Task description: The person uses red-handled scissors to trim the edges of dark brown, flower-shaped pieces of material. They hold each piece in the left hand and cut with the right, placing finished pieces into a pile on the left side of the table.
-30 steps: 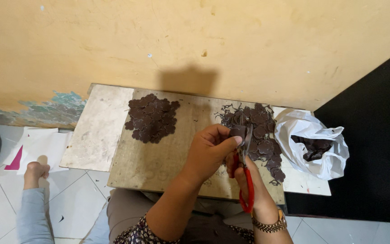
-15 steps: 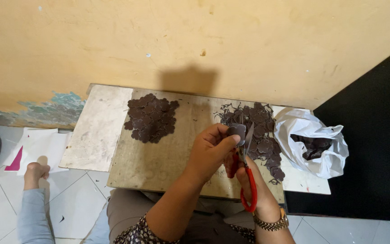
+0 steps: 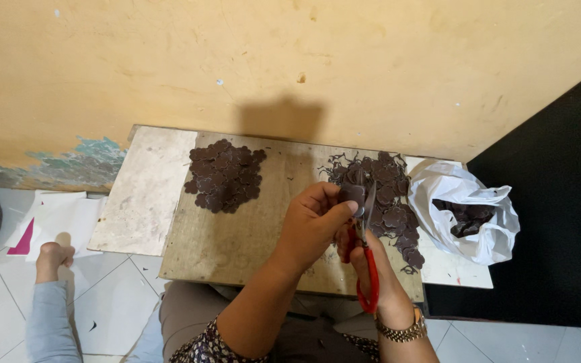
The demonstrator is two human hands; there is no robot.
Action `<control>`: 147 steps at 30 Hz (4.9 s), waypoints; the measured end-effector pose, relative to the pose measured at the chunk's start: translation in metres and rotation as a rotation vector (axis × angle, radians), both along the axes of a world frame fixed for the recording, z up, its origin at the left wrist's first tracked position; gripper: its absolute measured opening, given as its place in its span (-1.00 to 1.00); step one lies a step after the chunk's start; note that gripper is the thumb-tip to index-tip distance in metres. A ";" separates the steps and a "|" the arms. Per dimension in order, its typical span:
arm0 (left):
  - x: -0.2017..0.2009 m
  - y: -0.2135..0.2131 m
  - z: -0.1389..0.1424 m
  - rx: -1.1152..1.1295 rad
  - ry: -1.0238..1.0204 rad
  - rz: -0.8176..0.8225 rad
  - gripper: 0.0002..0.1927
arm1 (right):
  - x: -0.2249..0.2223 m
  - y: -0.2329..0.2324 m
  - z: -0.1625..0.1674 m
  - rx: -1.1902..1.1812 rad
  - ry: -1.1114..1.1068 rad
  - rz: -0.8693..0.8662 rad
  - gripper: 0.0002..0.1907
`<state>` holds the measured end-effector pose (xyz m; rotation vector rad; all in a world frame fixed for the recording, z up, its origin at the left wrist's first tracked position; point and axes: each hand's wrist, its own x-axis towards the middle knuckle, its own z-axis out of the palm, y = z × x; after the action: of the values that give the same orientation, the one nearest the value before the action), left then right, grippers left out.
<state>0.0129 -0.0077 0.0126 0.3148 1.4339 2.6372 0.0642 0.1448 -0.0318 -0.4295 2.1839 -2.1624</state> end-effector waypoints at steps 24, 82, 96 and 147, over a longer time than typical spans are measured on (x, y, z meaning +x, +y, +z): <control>0.012 0.001 0.003 -0.055 -0.022 -0.128 -0.84 | 0.000 -0.007 -0.012 0.074 0.078 -0.178 -0.13; -0.009 0.003 -0.027 0.103 -0.048 0.034 -0.93 | 0.002 -0.012 -0.012 -0.004 -0.124 -0.123 -0.37; -0.010 0.004 -0.013 0.080 -0.027 0.108 -0.93 | 0.001 -0.012 -0.006 0.046 -0.184 -0.134 -0.42; -0.005 0.002 -0.018 0.063 -0.039 0.123 -0.95 | 0.003 -0.004 -0.016 -0.017 -0.208 -0.118 -0.52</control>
<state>0.0077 -0.0060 -0.0054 0.1858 1.4037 2.7733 0.0667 0.1404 -0.0481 -0.0718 2.1287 -2.1718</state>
